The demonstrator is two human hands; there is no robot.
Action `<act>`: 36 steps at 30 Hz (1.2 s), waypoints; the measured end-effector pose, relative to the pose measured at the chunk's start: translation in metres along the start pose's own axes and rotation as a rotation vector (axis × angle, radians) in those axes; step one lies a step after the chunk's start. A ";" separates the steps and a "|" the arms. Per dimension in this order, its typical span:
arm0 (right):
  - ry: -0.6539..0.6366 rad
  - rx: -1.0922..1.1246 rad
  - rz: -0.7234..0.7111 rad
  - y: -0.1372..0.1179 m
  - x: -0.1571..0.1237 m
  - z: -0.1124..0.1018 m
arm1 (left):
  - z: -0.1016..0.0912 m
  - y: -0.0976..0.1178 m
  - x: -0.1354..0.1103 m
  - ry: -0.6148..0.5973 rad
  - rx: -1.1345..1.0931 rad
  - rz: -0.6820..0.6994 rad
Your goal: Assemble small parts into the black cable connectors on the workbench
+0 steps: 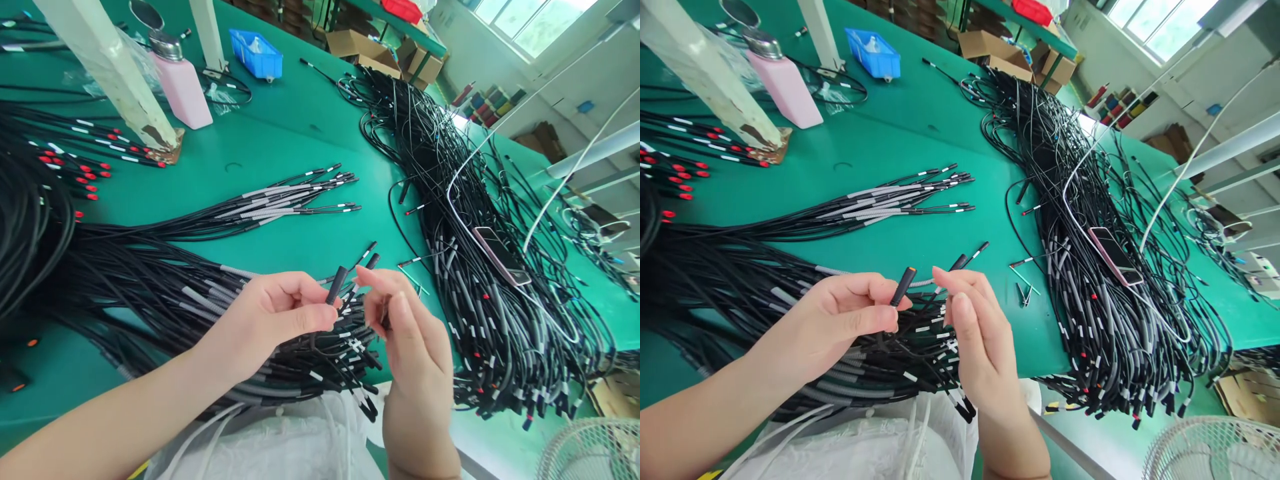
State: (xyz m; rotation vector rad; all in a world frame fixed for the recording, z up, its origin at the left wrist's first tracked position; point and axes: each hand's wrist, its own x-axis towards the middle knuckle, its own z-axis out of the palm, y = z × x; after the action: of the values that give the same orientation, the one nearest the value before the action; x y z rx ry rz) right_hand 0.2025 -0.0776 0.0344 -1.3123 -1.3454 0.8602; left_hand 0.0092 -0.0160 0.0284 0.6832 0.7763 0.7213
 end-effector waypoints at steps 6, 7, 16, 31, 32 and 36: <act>0.116 -0.138 -0.169 -0.001 0.006 0.005 | 0.004 0.002 -0.001 -0.006 0.007 -0.053; 0.128 -0.117 -0.151 0.000 0.006 0.007 | 0.004 0.002 -0.001 -0.004 0.014 -0.059; -0.022 0.022 0.075 -0.012 0.003 0.009 | 0.002 0.001 0.000 -0.007 0.064 -0.056; 0.023 0.420 0.273 0.005 0.026 0.018 | 0.006 0.001 0.006 -0.047 0.129 -0.124; 0.016 0.400 0.260 0.006 0.025 0.016 | 0.006 0.002 0.006 -0.035 0.148 -0.117; 0.012 0.188 0.082 0.008 0.013 0.007 | 0.005 0.004 0.004 0.012 0.159 -0.108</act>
State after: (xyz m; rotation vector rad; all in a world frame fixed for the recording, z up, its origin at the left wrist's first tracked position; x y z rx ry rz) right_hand 0.1995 -0.0626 0.0280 -1.2305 -1.1774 1.0078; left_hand 0.0141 -0.0118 0.0324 0.7749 0.8811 0.5698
